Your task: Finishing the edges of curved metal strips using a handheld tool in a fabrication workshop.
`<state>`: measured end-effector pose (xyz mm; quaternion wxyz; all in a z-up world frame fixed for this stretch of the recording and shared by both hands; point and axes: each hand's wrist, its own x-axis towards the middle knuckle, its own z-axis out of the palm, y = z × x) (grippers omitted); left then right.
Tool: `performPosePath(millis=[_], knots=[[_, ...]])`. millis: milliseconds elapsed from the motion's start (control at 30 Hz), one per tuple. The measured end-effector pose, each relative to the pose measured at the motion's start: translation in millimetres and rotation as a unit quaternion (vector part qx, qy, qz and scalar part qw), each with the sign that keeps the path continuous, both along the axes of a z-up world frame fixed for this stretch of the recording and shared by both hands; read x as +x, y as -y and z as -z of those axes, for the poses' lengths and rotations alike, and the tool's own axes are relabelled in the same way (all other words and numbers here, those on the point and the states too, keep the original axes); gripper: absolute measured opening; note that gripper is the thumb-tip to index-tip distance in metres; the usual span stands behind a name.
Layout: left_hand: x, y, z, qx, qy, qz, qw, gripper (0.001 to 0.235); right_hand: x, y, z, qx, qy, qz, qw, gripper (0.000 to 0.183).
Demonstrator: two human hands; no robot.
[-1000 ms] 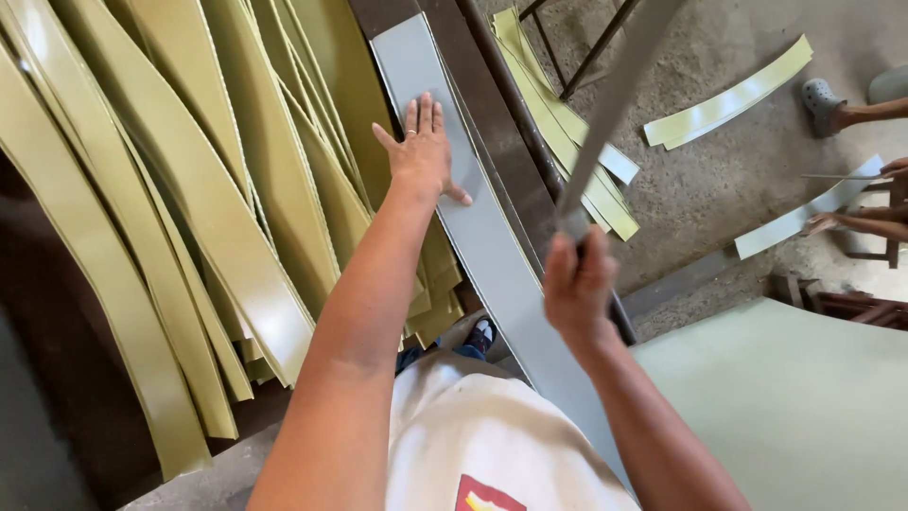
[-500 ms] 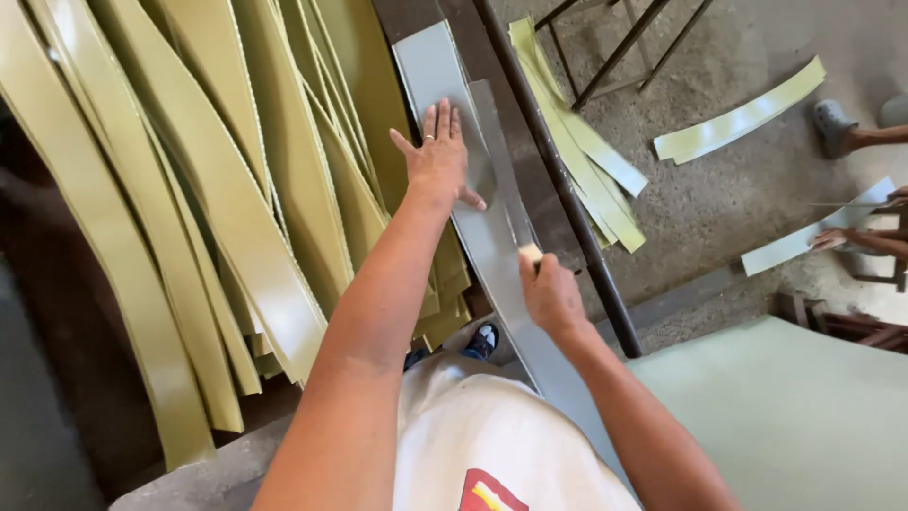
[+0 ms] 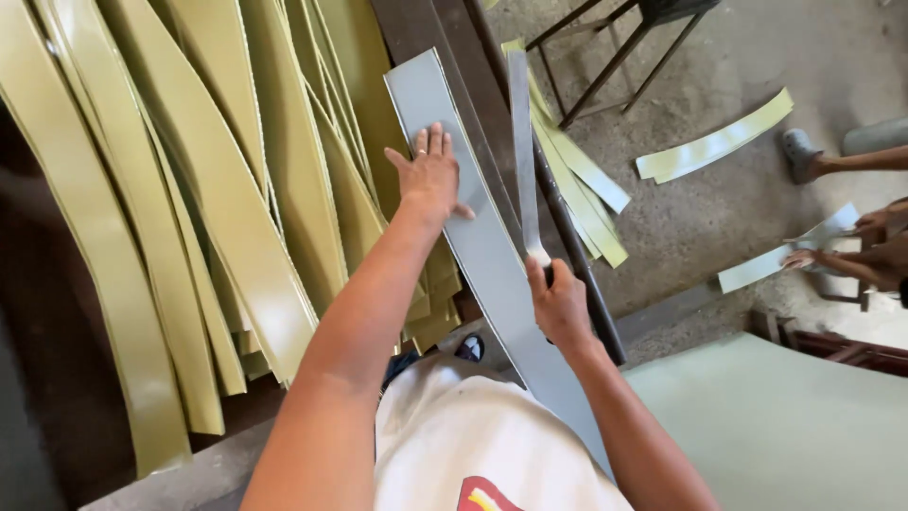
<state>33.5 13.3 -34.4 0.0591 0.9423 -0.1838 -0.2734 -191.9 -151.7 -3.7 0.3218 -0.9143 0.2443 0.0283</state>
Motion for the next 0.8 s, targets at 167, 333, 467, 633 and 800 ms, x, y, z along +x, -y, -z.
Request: performPosePath(millis=[167,333,467,633,800], knots=[[23.2,-2.9,-18.9,0.007,0.018,-0.016,1.000,0.160,35.3,-9.4,-51.4,0.017,0.077,-0.021,0.997,0.049],[25.0,-3.6,-27.3,0.026,0.007,-0.009,1.000,0.165,74.0,-19.2,-57.9,0.095,0.210,-0.028,0.973,0.040],[26.5,-2.7,-26.8,0.016,0.004,-0.012,1.000,0.164,85.3,-13.9,19.1,-0.022,0.179,-0.060,0.982,0.040],[18.6,-2.6,-24.5,0.007,-0.003,-0.022,1.000,0.163,109.0,-22.1,-14.1,-0.083,0.050,-0.084,0.992,0.048],[25.5,-4.1,-30.8,0.017,-0.009,-0.017,1.000,0.162,123.1,-28.9,-5.7,-0.043,0.093,-0.058,0.993,0.053]])
